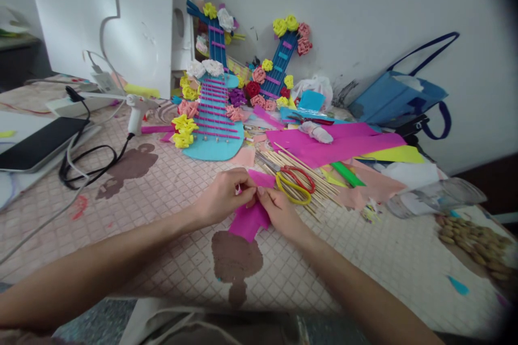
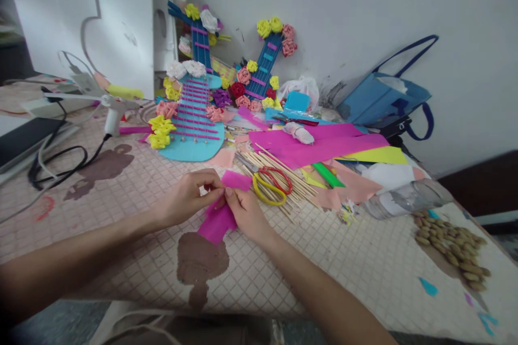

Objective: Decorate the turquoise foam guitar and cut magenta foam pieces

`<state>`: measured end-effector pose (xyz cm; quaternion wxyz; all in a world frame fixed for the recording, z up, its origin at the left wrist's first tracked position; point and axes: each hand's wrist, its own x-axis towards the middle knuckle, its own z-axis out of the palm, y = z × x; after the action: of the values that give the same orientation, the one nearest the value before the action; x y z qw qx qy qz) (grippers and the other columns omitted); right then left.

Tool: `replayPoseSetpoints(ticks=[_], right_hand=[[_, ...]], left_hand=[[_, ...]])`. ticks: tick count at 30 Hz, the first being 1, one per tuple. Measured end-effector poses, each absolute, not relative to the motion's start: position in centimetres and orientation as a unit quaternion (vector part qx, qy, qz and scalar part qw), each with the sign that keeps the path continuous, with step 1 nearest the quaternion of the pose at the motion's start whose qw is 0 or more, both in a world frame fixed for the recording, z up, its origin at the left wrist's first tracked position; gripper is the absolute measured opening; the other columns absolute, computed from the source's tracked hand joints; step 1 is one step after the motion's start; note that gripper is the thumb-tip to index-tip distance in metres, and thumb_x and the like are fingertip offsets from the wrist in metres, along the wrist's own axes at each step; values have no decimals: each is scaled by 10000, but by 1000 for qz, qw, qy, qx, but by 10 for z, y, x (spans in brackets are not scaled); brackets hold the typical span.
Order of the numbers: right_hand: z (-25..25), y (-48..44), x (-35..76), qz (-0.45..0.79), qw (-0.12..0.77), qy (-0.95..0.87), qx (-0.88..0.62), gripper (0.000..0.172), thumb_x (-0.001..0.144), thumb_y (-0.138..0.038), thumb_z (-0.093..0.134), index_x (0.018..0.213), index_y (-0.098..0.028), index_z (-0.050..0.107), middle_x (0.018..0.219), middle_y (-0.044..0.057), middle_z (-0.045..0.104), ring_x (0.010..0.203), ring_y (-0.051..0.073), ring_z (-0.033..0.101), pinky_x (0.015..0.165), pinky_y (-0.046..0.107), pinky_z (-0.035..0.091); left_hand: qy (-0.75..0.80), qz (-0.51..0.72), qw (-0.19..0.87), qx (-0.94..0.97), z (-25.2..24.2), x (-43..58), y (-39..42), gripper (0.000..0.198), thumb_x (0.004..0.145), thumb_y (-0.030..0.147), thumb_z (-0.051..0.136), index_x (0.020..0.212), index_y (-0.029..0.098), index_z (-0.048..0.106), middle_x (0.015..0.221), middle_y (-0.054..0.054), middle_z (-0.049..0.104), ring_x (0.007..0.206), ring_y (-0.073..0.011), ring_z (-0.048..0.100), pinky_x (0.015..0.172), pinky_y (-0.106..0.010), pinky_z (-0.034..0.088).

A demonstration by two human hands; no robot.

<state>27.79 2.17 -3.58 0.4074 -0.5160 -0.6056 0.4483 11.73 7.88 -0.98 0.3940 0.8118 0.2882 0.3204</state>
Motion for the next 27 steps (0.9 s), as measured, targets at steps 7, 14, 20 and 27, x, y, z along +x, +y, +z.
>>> replayPoseSetpoints(ticks=[7,14,20,27], right_hand=[[-34,22,281,466,408,-583,-526,520,903,-583,383,734,-190,678,701,37,640,680,165,563,629,272,431],[-36,22,277,439,416,-610,-512,512,917,-564,361,722,-198,661,725,35,649,715,176,590,704,292,453],[-37,22,276,459,422,-582,-521,517,913,-566,375,722,-183,665,694,35,630,670,165,562,631,278,432],[-37,23,278,451,423,-588,-522,516,907,-580,377,727,-197,673,724,43,650,690,171,570,666,294,439]], left_hand=[[293,298,448,790,-13,117,85,186,830,229,559,727,143,687,705,-31,645,660,-118,560,621,-230,432],[311,309,452,777,-11,120,79,174,796,193,575,661,131,664,640,-14,622,581,-93,541,569,-206,423],[314,315,468,764,-15,121,78,181,813,174,537,692,121,661,647,-15,621,603,-101,557,585,-211,436],[301,313,469,769,-15,120,83,176,810,198,577,684,128,677,661,-22,631,616,-103,567,598,-211,442]])
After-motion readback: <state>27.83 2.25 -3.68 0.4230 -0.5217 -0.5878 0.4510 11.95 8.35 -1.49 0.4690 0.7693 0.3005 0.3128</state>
